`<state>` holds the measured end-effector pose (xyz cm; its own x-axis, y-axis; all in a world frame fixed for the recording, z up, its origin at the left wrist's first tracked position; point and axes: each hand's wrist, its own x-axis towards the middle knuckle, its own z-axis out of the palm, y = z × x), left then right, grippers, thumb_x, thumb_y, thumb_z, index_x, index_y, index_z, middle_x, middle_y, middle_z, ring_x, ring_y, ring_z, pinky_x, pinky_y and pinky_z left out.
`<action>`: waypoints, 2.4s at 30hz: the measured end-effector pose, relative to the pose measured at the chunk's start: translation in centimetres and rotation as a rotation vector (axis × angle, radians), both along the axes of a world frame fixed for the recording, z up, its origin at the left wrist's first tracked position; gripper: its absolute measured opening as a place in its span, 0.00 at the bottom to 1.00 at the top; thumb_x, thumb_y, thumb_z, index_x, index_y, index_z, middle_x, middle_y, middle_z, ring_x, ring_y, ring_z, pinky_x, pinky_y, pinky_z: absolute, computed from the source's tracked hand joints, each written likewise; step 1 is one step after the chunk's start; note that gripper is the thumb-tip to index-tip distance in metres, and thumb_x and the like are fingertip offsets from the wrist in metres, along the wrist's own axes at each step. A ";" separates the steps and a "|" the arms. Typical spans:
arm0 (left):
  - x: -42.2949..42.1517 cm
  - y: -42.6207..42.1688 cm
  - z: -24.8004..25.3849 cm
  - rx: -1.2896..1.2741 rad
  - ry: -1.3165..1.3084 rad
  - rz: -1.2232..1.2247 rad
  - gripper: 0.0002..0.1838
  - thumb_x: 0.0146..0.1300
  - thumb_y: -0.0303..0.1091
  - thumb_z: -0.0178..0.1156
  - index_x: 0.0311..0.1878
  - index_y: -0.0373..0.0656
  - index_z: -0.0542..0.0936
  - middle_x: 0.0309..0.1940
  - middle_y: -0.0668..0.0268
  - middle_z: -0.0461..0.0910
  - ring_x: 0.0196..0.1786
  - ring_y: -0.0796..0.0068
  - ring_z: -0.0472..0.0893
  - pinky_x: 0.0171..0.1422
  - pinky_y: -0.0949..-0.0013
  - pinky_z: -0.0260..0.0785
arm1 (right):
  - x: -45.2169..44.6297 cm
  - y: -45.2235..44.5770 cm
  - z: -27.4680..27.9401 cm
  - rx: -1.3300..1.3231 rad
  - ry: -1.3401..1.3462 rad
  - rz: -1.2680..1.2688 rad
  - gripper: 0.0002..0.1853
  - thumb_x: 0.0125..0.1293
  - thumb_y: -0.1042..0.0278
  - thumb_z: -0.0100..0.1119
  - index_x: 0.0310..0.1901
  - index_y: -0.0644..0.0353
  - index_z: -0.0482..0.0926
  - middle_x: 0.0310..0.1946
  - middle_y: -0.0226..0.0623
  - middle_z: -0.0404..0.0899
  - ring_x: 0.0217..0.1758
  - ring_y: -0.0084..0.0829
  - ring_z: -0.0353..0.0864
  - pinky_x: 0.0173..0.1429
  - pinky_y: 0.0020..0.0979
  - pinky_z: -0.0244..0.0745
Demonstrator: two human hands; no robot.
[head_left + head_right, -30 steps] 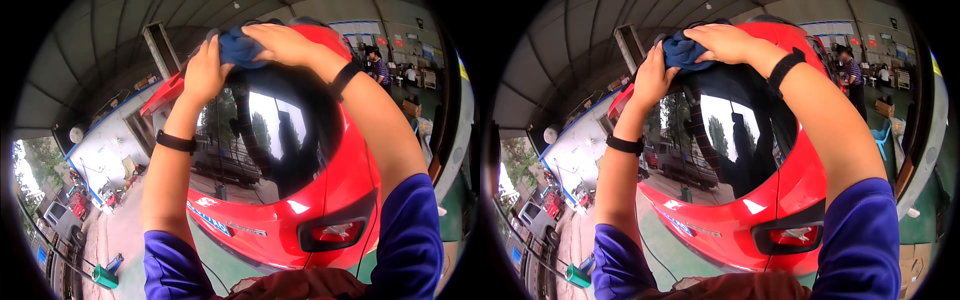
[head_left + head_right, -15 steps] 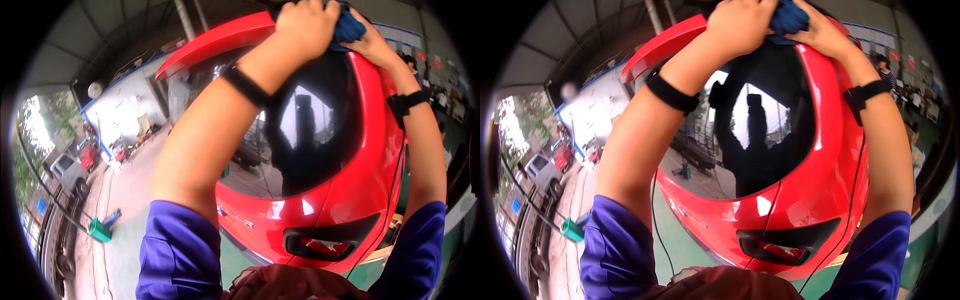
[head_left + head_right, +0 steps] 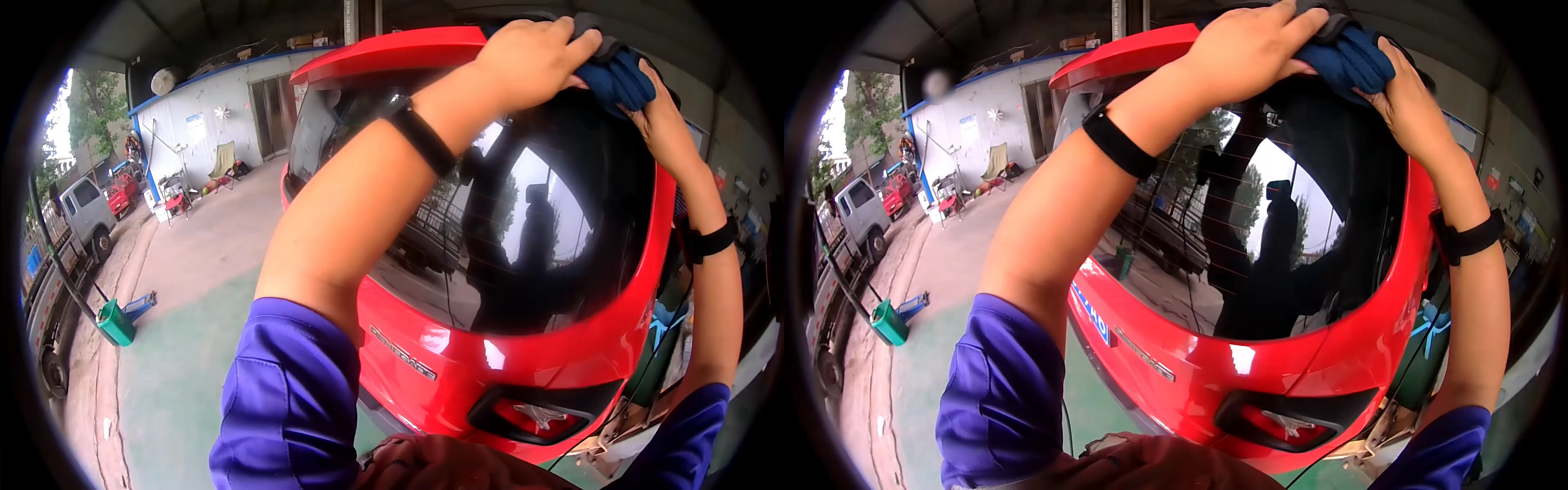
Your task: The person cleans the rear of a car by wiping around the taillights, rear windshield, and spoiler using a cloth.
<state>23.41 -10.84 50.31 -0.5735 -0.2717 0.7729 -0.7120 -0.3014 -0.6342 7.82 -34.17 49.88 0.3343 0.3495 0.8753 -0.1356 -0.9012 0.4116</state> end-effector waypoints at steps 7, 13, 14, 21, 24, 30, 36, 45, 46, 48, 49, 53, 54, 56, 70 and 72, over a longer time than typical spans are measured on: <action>8.8 7.2 0.6 0.133 0.064 -0.121 0.38 0.59 0.44 0.66 0.69 0.37 0.64 0.56 0.40 0.75 0.53 0.40 0.78 0.58 0.51 0.72 | 4.1 11.3 1.8 -0.132 0.101 -0.253 0.38 0.62 0.66 0.68 0.70 0.67 0.61 0.67 0.57 0.68 0.70 0.54 0.67 0.72 0.41 0.65; 17.6 11.2 1.4 0.115 -0.043 -0.184 0.39 0.57 0.39 0.68 0.68 0.34 0.64 0.59 0.42 0.74 0.61 0.41 0.75 0.65 0.51 0.70 | 10.0 23.0 3.3 -0.014 0.239 -0.461 0.31 0.61 0.53 0.68 0.56 0.68 0.70 0.51 0.51 0.79 0.57 0.46 0.80 0.58 0.41 0.77; 18.4 12.0 1.5 0.154 0.019 -0.168 0.40 0.57 0.37 0.69 0.70 0.34 0.62 0.62 0.42 0.73 0.63 0.42 0.74 0.67 0.53 0.69 | 11.5 22.9 3.2 -0.089 0.166 -0.420 0.28 0.62 0.50 0.66 0.51 0.66 0.72 0.46 0.50 0.80 0.52 0.48 0.81 0.54 0.42 0.78; 23.7 15.2 -0.5 0.066 0.299 -0.042 0.30 0.68 0.37 0.60 0.71 0.45 0.66 0.62 0.45 0.74 0.64 0.44 0.74 0.65 0.54 0.69 | 19.0 26.4 3.0 0.026 0.138 -0.381 0.24 0.63 0.51 0.63 0.52 0.62 0.75 0.45 0.47 0.82 0.51 0.45 0.82 0.54 0.41 0.77; 24.7 17.3 -1.8 -0.023 0.392 0.078 0.26 0.70 0.36 0.57 0.70 0.46 0.68 0.62 0.46 0.75 0.62 0.45 0.76 0.62 0.53 0.71 | 21.9 28.5 2.7 0.051 0.151 -0.398 0.18 0.70 0.54 0.52 0.51 0.60 0.77 0.47 0.46 0.85 0.54 0.44 0.84 0.60 0.40 0.76; 23.1 24.2 -4.8 0.113 0.488 0.280 0.22 0.71 0.36 0.55 0.66 0.41 0.72 0.62 0.44 0.75 0.61 0.44 0.77 0.62 0.52 0.72 | 27.7 28.2 -1.8 -0.145 -0.060 0.104 0.18 0.68 0.67 0.46 0.57 0.53 0.78 0.50 0.46 0.84 0.55 0.45 0.83 0.58 0.44 0.76; 12.3 27.7 -11.0 0.263 0.623 0.189 0.20 0.72 0.39 0.56 0.60 0.34 0.76 0.53 0.42 0.79 0.57 0.41 0.78 0.61 0.52 0.71 | 15.8 32.2 -4.2 0.066 0.326 -0.047 0.23 0.67 0.73 0.50 0.64 0.53 0.73 0.61 0.42 0.78 0.65 0.43 0.76 0.69 0.41 0.70; -2.9 28.2 -26.3 0.350 1.468 -0.750 0.27 0.79 0.42 0.48 0.72 0.34 0.64 0.64 0.59 0.73 0.61 0.71 0.76 0.70 0.61 0.67 | -2.1 34.2 -16.1 0.152 0.181 0.259 0.31 0.55 0.86 0.54 0.63 0.61 0.71 0.60 0.52 0.74 0.66 0.51 0.73 0.70 0.45 0.68; -3.4 28.0 -28.3 0.265 1.667 -0.859 0.24 0.79 0.41 0.48 0.70 0.36 0.66 0.61 0.60 0.75 0.59 0.71 0.77 0.68 0.61 0.69 | -3.0 34.4 -17.3 0.214 0.250 0.273 0.32 0.54 0.88 0.54 0.64 0.63 0.69 0.61 0.54 0.73 0.67 0.53 0.71 0.70 0.46 0.67; -4.4 28.3 -31.5 0.056 2.043 -1.113 0.17 0.76 0.37 0.49 0.63 0.41 0.71 0.52 0.62 0.79 0.50 0.69 0.82 0.60 0.60 0.76 | -3.5 34.5 -19.3 0.281 0.334 0.289 0.32 0.54 0.88 0.54 0.65 0.64 0.68 0.62 0.55 0.71 0.68 0.53 0.69 0.71 0.45 0.67; -5.1 28.6 -32.8 -0.106 2.211 -1.263 0.14 0.74 0.34 0.49 0.59 0.44 0.73 0.46 0.64 0.81 0.44 0.66 0.85 0.53 0.61 0.80 | -3.6 34.5 -20.3 0.312 0.375 0.305 0.33 0.55 0.88 0.54 0.65 0.65 0.67 0.63 0.56 0.71 0.69 0.53 0.69 0.71 0.45 0.66; -4.5 33.2 -39.6 -0.056 2.501 -1.284 0.13 0.72 0.35 0.48 0.57 0.47 0.73 0.39 0.62 0.82 0.35 0.65 0.85 0.41 0.65 0.78 | -1.7 35.0 -24.0 0.460 0.449 0.456 0.38 0.52 0.90 0.49 0.70 0.67 0.62 0.65 0.58 0.68 0.70 0.55 0.66 0.74 0.43 0.63; -5.3 34.5 -39.1 -0.049 2.505 -0.967 0.14 0.73 0.36 0.51 0.58 0.46 0.73 0.40 0.61 0.83 0.37 0.65 0.85 0.42 0.65 0.78 | -1.1 35.7 -24.4 0.475 0.470 0.504 0.39 0.53 0.90 0.46 0.71 0.67 0.60 0.66 0.59 0.68 0.70 0.55 0.66 0.74 0.42 0.63; -5.9 36.6 -40.2 -0.021 2.231 -0.267 0.17 0.72 0.37 0.56 0.60 0.42 0.73 0.43 0.59 0.83 0.41 0.66 0.84 0.46 0.65 0.77 | 0.3 37.1 -25.6 0.533 0.572 0.592 0.38 0.54 0.89 0.46 0.72 0.66 0.60 0.66 0.58 0.68 0.70 0.55 0.66 0.73 0.43 0.63; -4.4 43.7 -38.1 0.188 2.490 -1.023 0.23 0.67 0.26 0.54 0.66 0.37 0.71 0.55 0.56 0.79 0.55 0.66 0.81 0.59 0.63 0.76 | 8.7 48.4 -30.8 0.689 1.202 0.544 0.30 0.55 0.84 0.56 0.63 0.62 0.74 0.63 0.51 0.72 0.67 0.49 0.71 0.65 0.40 0.72; -3.1 45.3 -38.1 0.172 2.417 -1.278 0.25 0.67 0.25 0.54 0.68 0.38 0.69 0.58 0.57 0.77 0.56 0.66 0.80 0.60 0.63 0.76 | 10.0 49.7 -32.1 0.791 1.053 0.565 0.31 0.55 0.82 0.58 0.65 0.63 0.72 0.64 0.52 0.71 0.68 0.50 0.71 0.67 0.40 0.70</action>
